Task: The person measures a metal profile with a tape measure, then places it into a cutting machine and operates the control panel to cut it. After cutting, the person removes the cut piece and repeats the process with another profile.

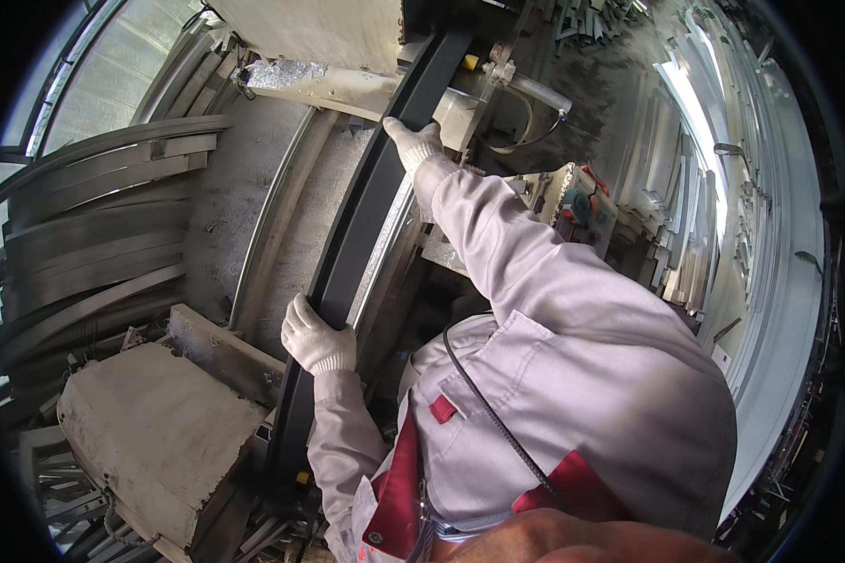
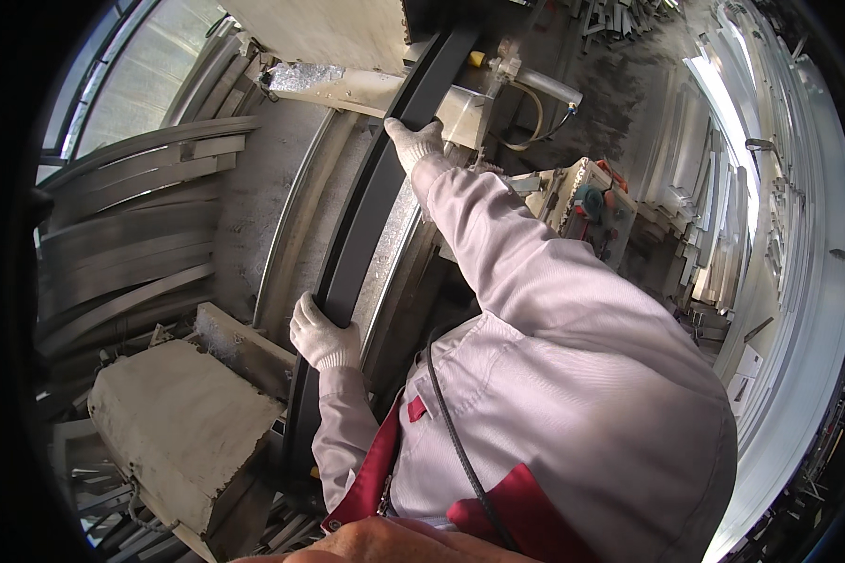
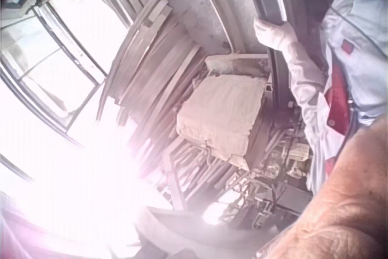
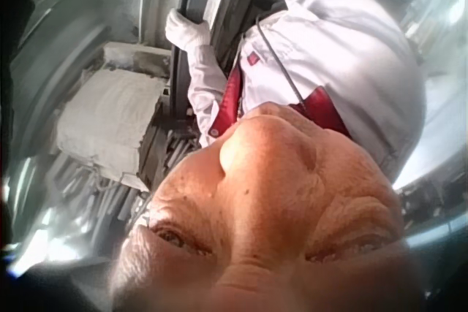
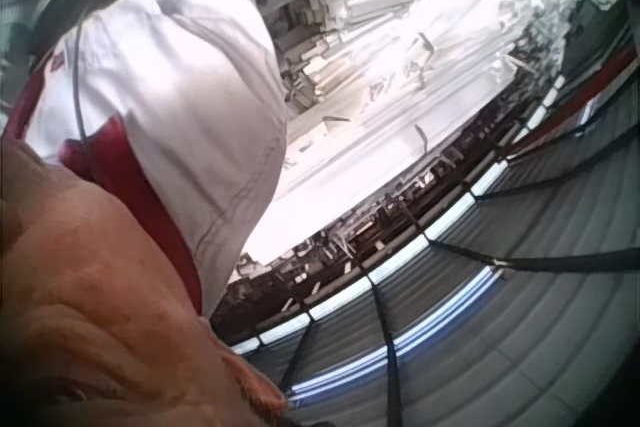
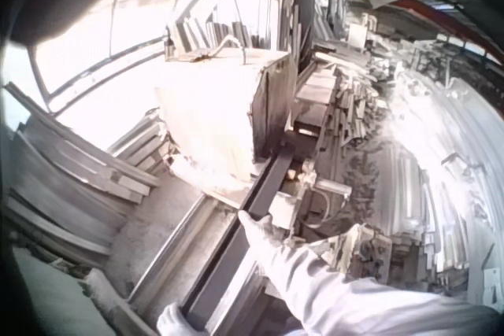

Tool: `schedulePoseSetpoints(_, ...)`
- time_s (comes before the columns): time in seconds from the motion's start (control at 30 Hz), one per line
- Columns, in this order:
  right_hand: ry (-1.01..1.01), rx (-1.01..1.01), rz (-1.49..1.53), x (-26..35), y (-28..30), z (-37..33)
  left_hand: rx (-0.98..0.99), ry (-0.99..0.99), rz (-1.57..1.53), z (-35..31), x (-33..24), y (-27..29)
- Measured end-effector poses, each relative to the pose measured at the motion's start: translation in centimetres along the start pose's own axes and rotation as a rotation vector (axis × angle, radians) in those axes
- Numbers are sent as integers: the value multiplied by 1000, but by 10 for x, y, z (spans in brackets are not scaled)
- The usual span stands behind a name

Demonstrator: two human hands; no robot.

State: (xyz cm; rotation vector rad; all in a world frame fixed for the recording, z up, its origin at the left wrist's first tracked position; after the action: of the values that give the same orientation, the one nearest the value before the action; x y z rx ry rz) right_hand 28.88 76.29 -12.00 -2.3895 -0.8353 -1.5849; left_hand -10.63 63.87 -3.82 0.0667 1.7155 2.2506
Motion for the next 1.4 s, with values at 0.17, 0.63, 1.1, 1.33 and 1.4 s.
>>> schedulePoseSetpoints(0.17, 16, 11, -13, -13, -5, -18, -130, 74, 139, -55, 30, 20)
schedulePoseSetpoints(0.63, 99, -25, -66, -14, -3, -12, -186, 83, 203, -113, 110, 50)
schedulePoseSetpoints(1.1, -85, 345, 189, -37, -32, 24, 87, 312, 280, -115, 130, 38)
schedulePoseSetpoints(1.33, -95, 376, 151, -43, -41, 56, -19, 291, 277, -117, 129, 42)
schedulePoseSetpoints(1.4, -117, 426, 64, -43, -43, 49, -55, 294, 263, -118, 130, 44)
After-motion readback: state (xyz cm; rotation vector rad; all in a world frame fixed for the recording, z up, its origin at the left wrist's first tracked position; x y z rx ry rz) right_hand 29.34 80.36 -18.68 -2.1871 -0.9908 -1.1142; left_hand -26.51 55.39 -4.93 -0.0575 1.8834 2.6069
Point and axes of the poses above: each hand's wrist, its own z-axis towards the middle knuckle, its own y-axis out of the back of the hand, x = y × z, the point moved 8 cm from there along z, towards the middle knuckle, and after that the axes turned 5 degrees about -x, right-handed, at the moved point
